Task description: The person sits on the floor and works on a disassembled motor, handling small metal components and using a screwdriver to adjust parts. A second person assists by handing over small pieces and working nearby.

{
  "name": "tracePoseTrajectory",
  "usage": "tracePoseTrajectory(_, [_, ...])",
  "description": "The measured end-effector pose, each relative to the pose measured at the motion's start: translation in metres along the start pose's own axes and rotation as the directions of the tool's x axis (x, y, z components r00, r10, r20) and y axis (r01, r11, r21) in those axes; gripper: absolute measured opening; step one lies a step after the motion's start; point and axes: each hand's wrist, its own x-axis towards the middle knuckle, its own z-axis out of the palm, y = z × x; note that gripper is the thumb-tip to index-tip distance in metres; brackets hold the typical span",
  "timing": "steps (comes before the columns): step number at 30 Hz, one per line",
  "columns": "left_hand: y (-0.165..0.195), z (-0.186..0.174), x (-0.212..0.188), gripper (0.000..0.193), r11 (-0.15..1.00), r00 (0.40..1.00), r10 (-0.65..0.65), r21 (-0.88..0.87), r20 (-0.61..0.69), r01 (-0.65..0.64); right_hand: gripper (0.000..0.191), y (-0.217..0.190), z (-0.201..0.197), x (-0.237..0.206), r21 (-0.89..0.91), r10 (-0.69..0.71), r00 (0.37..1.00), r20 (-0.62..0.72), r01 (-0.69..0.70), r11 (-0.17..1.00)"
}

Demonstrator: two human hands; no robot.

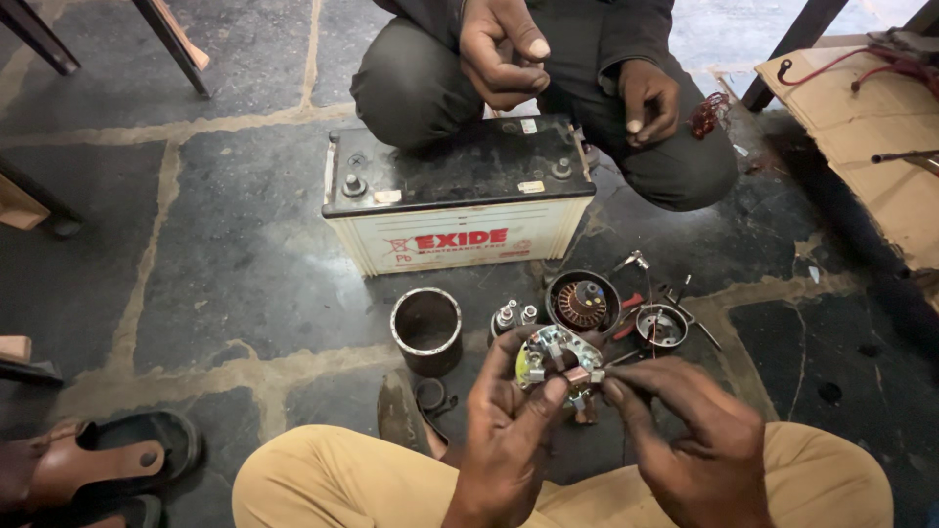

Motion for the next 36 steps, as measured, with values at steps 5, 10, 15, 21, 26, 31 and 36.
tracePoseTrajectory(5, [0.009,-0.005,0.000,0.043,0.989,0.980,-0.149,0.008,0.134,0.149,0.019,0.007,-0.012,0.005,0.065,0.068,0.987,0.143,-0.077,0.995])
tracePoseTrajectory(10, [0.012,-0.004,0.000,0.038,0.981,0.959,-0.189,0.001,0.210,0.193,0.019,0.017,-0.019,0.005,0.052,0.089,0.972,0.218,-0.103,0.993])
tracePoseTrajectory(15, [0.000,-0.001,-0.001,0.032,0.997,0.981,-0.046,0.072,0.189,0.033,0.018,0.022,-0.019,0.004,0.153,0.164,0.964,0.208,-0.198,0.968])
tracePoseTrajectory(21, [-0.011,-0.007,0.000,0.031,0.994,0.994,-0.043,-0.098,0.100,0.053,0.018,0.030,-0.016,0.006,0.202,0.371,0.890,0.266,-0.428,0.881])
tracePoseTrajectory(26, [-0.005,-0.013,0.000,0.034,0.976,0.990,-0.135,-0.166,0.049,0.142,0.023,0.030,-0.011,-0.001,0.201,0.192,0.969,0.157,-0.222,0.954])
tracePoseTrajectory(31, [0.009,-0.015,-0.004,0.037,0.951,0.976,-0.193,-0.225,0.100,0.211,0.029,0.021,-0.011,0.010,0.179,-0.209,0.970,0.120,0.186,0.966])
tracePoseTrajectory(36, [0.019,-0.017,-0.006,0.037,0.946,0.976,-0.204,-0.240,0.083,0.218,0.035,0.008,-0.023,0.018,-0.241,-0.694,0.704,0.150,0.707,0.665])
